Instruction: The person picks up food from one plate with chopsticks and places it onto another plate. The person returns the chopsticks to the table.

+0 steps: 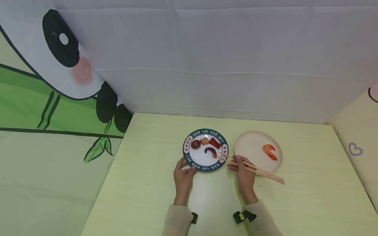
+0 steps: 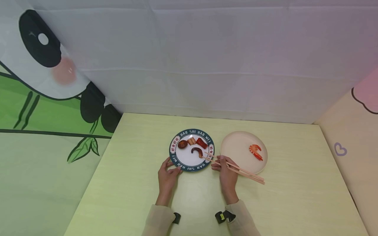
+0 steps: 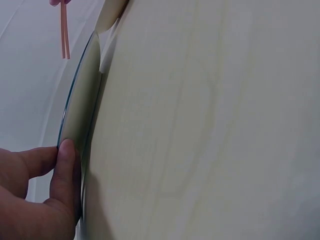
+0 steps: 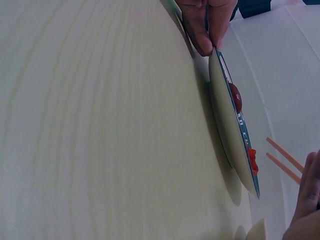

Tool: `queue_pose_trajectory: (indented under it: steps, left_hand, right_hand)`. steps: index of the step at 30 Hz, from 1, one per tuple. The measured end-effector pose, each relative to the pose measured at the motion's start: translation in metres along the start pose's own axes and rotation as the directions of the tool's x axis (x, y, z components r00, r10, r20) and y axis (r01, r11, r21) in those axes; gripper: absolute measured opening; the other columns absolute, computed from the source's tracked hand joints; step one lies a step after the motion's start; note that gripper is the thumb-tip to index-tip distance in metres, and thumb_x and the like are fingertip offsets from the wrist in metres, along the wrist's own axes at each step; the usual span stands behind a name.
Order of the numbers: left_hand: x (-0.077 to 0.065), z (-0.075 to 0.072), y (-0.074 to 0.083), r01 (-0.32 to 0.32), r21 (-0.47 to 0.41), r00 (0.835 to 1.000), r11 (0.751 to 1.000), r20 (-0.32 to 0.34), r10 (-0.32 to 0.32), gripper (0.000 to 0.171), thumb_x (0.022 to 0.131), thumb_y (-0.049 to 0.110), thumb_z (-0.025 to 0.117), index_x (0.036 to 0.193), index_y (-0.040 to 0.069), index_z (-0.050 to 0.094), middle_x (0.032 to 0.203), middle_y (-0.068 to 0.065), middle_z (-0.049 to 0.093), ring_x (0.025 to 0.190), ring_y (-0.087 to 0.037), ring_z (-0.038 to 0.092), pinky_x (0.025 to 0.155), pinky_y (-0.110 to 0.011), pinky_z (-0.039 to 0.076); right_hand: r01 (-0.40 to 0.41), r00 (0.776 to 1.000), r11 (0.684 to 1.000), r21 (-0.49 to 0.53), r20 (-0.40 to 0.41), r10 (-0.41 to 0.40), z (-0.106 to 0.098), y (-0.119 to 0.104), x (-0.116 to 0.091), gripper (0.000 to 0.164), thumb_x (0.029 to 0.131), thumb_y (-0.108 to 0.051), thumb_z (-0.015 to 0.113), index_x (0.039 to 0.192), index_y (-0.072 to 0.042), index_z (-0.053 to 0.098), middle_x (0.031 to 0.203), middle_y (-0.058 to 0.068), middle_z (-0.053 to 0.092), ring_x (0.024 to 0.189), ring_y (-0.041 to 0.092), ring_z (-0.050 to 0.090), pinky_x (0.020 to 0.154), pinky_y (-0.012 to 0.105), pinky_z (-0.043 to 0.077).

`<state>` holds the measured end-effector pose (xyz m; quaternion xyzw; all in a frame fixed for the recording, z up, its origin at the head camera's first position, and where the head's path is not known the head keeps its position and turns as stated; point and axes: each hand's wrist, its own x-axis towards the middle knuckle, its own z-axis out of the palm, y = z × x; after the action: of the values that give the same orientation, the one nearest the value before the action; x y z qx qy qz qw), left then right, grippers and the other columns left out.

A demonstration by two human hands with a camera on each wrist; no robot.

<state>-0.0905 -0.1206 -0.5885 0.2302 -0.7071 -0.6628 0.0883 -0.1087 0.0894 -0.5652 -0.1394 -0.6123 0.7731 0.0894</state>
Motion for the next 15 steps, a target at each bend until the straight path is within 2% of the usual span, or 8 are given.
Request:
queue_pose_trajectory:
  steps: [5, 12, 15]
  left_hand:
    - [-0.0005, 0.0002, 0.0011, 0.014, 0.005, 1.000, 1.000, -0.003, -0.014, 0.065, 0.089, -0.012, 0.072, 0.151, -0.004, 0.051, 0.121, -0.022, 0.061, 0.080, -0.017, 0.073, 0.070, -0.028, 0.071]
    - [-0.0012, 0.0001, 0.0009, 0.005, -0.015, 1.000, 1.000, -0.002, -0.005, 0.065, 0.089, -0.013, 0.072, 0.150, -0.004, 0.052, 0.122, -0.023, 0.061, 0.081, -0.024, 0.074, 0.070, -0.030, 0.071]
    - [-0.0007, 0.0001, 0.0008, 0.008, -0.005, 1.000, 1.000, -0.002, -0.008, 0.065, 0.089, -0.013, 0.072, 0.150, -0.004, 0.052, 0.121, -0.023, 0.061, 0.081, -0.024, 0.074, 0.069, -0.030, 0.071]
  right_hand:
    - [-0.004, 1.000, 1.000, -0.001, -0.002, 0.004, 0.0014, 0.0002, 0.0007, 0.033, 0.110, -0.008, 0.053, 0.124, 0.022, 0.063, 0.093, 0.019, 0.074, 0.070, 0.007, 0.074, 0.069, 0.024, 0.070]
    - [0.004, 1.000, 1.000, 0.014, 0.000, -0.004, 0.0036, 0.0012, 0.0015, 0.034, 0.110, -0.008, 0.055, 0.123, 0.022, 0.063, 0.093, 0.023, 0.073, 0.070, 0.008, 0.074, 0.068, 0.025, 0.070]
    - [0.003, 1.000, 1.000, 0.016, -0.003, -0.003, 0.0043, 0.0017, 0.0015, 0.034, 0.110, -0.008, 0.055, 0.123, 0.022, 0.063, 0.092, 0.022, 0.073, 0.070, 0.008, 0.074, 0.068, 0.025, 0.070]
